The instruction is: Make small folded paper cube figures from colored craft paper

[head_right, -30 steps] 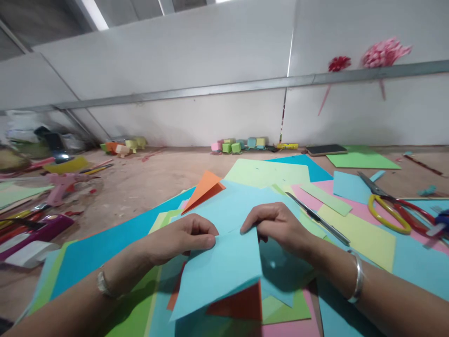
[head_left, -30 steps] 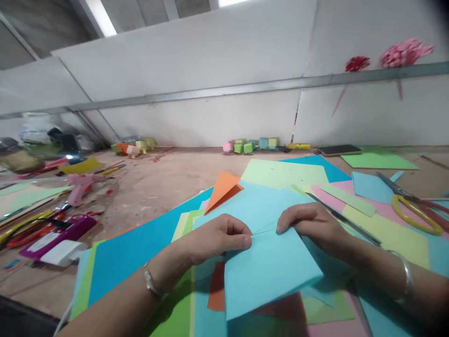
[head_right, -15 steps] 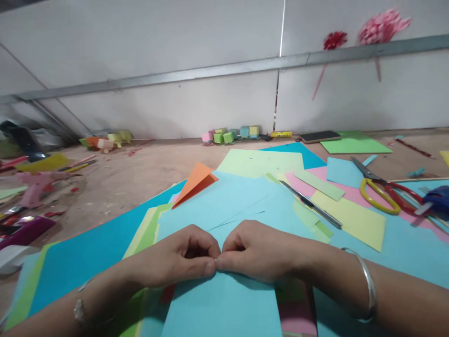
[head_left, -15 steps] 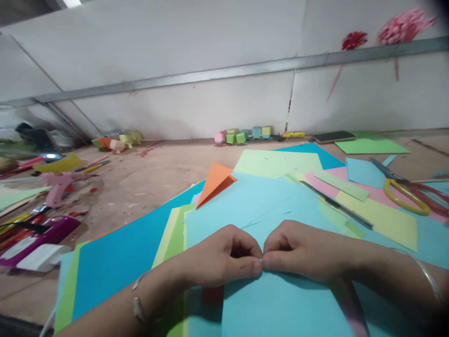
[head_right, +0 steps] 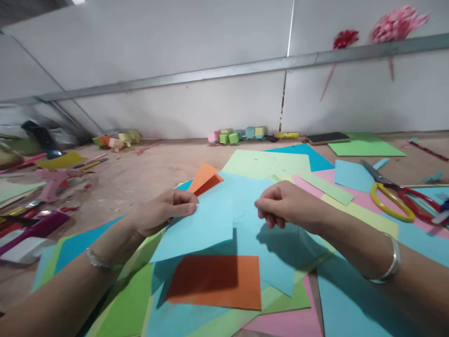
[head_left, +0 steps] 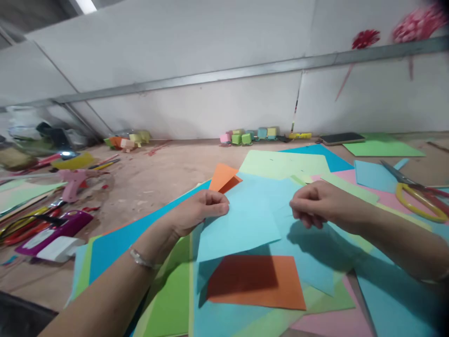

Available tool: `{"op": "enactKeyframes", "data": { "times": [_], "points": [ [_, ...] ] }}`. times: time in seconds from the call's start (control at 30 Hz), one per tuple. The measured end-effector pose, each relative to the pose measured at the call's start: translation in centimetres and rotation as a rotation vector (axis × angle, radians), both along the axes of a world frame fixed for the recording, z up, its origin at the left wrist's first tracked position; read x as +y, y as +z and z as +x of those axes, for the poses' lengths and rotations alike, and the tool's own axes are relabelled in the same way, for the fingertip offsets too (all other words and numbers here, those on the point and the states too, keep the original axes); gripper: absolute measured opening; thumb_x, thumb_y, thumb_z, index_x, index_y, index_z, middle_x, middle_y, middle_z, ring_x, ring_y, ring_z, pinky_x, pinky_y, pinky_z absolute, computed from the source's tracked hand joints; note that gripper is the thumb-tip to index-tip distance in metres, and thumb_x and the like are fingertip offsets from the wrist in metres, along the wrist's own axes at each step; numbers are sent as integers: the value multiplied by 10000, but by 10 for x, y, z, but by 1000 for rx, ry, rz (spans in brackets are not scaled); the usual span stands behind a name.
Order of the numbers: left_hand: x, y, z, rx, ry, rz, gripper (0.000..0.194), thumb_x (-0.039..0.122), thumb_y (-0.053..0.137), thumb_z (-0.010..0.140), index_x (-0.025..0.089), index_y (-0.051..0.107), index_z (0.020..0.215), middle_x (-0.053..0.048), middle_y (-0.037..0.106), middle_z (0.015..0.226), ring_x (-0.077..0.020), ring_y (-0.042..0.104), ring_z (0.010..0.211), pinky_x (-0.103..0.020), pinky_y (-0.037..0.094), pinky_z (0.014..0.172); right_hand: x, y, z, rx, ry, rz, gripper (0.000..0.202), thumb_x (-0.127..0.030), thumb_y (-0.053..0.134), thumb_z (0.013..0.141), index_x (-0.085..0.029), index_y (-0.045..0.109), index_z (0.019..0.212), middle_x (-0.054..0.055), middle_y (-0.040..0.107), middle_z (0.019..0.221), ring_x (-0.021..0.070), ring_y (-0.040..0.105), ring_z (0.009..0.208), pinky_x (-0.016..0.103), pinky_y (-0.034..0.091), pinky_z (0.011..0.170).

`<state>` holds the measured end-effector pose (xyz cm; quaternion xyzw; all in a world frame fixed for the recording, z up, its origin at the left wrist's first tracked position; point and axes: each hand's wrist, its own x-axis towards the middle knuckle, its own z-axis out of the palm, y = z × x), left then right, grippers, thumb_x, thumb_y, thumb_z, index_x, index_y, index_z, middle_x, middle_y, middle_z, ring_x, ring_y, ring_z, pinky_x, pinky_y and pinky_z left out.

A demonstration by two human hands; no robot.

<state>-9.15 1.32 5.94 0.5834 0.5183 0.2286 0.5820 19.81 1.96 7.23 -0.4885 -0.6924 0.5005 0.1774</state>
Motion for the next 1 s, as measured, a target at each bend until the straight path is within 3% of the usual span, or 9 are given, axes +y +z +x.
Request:
{"op": "enactKeyframes", "data": {
  "times": [0.07, 0.13, 0.27, 0.33, 0.5, 0.63, 0.8, 0.9, 1.0],
  "points": [
    [-2, 0, 2, -5, -7, -29, 365, 482, 753, 637, 165, 573, 654, 59, 427, 524, -70, 342, 456, -211, 230, 432, 0, -2, -3, 95, -116, 71, 319, -443, 579, 806, -158, 643, 677, 30, 623, 611, 100, 503, 522, 224, 366, 479],
    [-8, -2, 9, 15, -73, -41, 347, 466, 744, 658, 156, 588, 652, 61, 416, 525, -63, 320, 457, -208, 211, 422, -5, -5, -11, 136, -129, 78, 352, -481, 548, 830, -155, 677, 805, 45, 650, 718, 116, 531, 589, 229, 390, 506],
    [-16, -5, 24, 41, -159, -62, 301, 437, 725, 704, 147, 645, 709, 70, 400, 520, -59, 283, 456, -213, 188, 415, -17, -10, -23, 15, 104, 7, 262, -403, 571, 808, -176, 626, 688, -28, 500, 573, 94, 428, 513, 226, 329, 474],
    [-15, -6, 26, 43, -117, -63, 295, 415, 761, 670, 146, 641, 685, 74, 398, 511, -59, 284, 460, -214, 203, 420, -19, -10, -24, -41, 136, 29, 249, -352, 572, 787, -176, 582, 609, -43, 438, 521, 86, 396, 481, 229, 298, 459],
    [-11, -8, 24, 13, 31, 12, 358, 404, 806, 620, 156, 554, 567, 75, 406, 486, -60, 313, 470, -216, 245, 453, -16, -6, -23, -110, 123, 155, 269, -382, 542, 784, -181, 580, 608, -34, 461, 522, 96, 428, 468, 238, 341, 469],
    [-7, -14, 21, -203, 183, -14, 464, 534, 816, 623, 156, 548, 622, 72, 436, 511, -60, 354, 472, -208, 279, 468, -14, -10, -20, -42, 74, 138, 290, -437, 532, 808, -194, 545, 649, -45, 459, 527, 104, 483, 451, 238, 378, 464],
    [1, -15, 18, -553, 281, -166, 672, 786, 526, 770, 137, 646, 894, -72, 676, 769, -188, 646, 736, -293, 505, 670, -7, -22, -15, 173, -233, 160, 309, -500, 538, 818, -211, 493, 717, -75, 434, 487, 103, 492, 459, 232, 385, 485],
    [-3, -12, 24, -665, 305, -62, 666, 708, 655, 741, 134, 639, 1078, -140, 707, 1029, -240, 672, 948, -347, 523, 859, -9, -25, -19, 243, -242, 133, 273, -479, 526, 837, -221, 458, 784, -53, 539, 497, 129, 553, 509, 251, 430, 541],
    [-15, -13, 35, -586, 200, 85, 673, 536, 822, 670, 138, 625, 1176, -158, 685, 1159, -256, 657, 1011, -353, 515, 890, -20, -27, -28, 245, -148, 129, 253, -459, 498, 872, -226, 429, 799, -26, 622, 556, 131, 557, 509, 258, 437, 542]
  ]
}}
